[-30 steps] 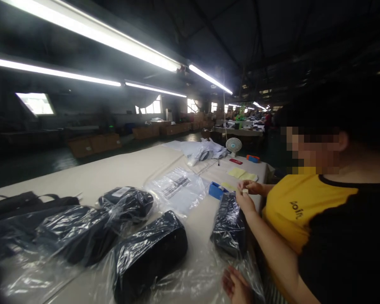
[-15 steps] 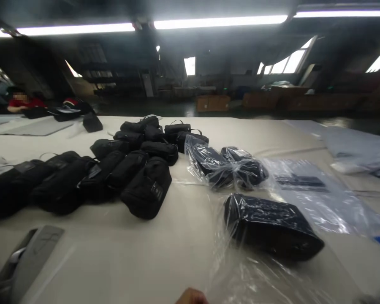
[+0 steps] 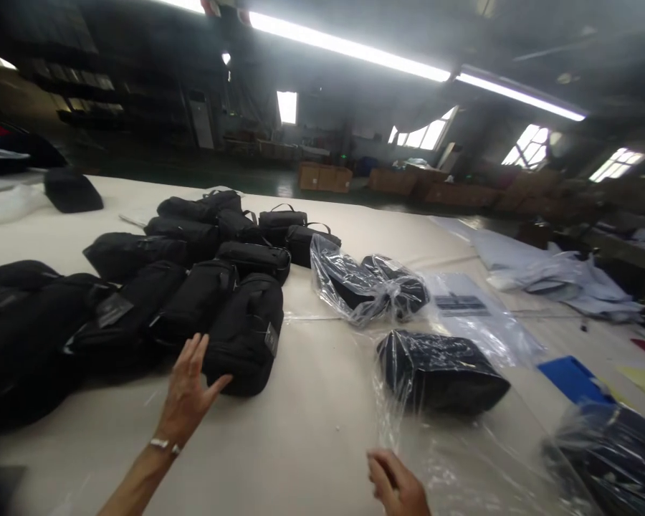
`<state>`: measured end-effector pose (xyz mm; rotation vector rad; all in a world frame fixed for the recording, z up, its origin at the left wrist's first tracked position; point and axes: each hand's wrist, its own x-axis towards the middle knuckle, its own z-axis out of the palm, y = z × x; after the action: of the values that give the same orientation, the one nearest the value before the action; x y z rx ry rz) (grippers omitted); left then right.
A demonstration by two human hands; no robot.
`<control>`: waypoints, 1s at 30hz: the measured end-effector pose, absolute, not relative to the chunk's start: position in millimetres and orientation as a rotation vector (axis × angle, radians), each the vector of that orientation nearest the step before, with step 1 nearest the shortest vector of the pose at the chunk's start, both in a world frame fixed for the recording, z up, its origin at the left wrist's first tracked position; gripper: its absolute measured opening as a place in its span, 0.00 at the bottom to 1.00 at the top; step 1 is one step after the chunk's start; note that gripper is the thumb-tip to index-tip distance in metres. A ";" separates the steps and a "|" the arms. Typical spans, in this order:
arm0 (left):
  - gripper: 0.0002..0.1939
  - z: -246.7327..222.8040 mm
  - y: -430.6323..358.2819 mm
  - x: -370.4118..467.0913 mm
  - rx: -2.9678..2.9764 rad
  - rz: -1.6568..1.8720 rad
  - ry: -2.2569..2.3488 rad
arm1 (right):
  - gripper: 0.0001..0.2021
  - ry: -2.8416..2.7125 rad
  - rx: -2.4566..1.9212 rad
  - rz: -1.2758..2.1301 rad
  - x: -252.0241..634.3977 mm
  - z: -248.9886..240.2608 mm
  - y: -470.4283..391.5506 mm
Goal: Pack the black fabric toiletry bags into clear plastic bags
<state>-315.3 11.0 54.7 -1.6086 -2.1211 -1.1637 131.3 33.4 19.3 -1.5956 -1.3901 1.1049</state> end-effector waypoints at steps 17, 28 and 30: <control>0.46 45.7 -42.5 -173.5 -2.556 -1.477 -2.231 | 0.31 -1.551 -1.268 1.833 -0.2 100.4 155.6; 0.32 120.6 -22.4 -251.3 -2.217 -1.099 -1.918 | 0.27 -1.698 -1.382 1.689 67.7 103.3 129.4; 0.28 107.3 -17.1 -256.5 -2.359 -1.031 -2.047 | 0.29 -1.679 -1.410 1.581 69.9 102.0 126.4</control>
<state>-256.5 -17.1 107.3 -2.3590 -2.0470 -1.0305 69.9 126.4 102.0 -1.4095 -1.6793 1.5809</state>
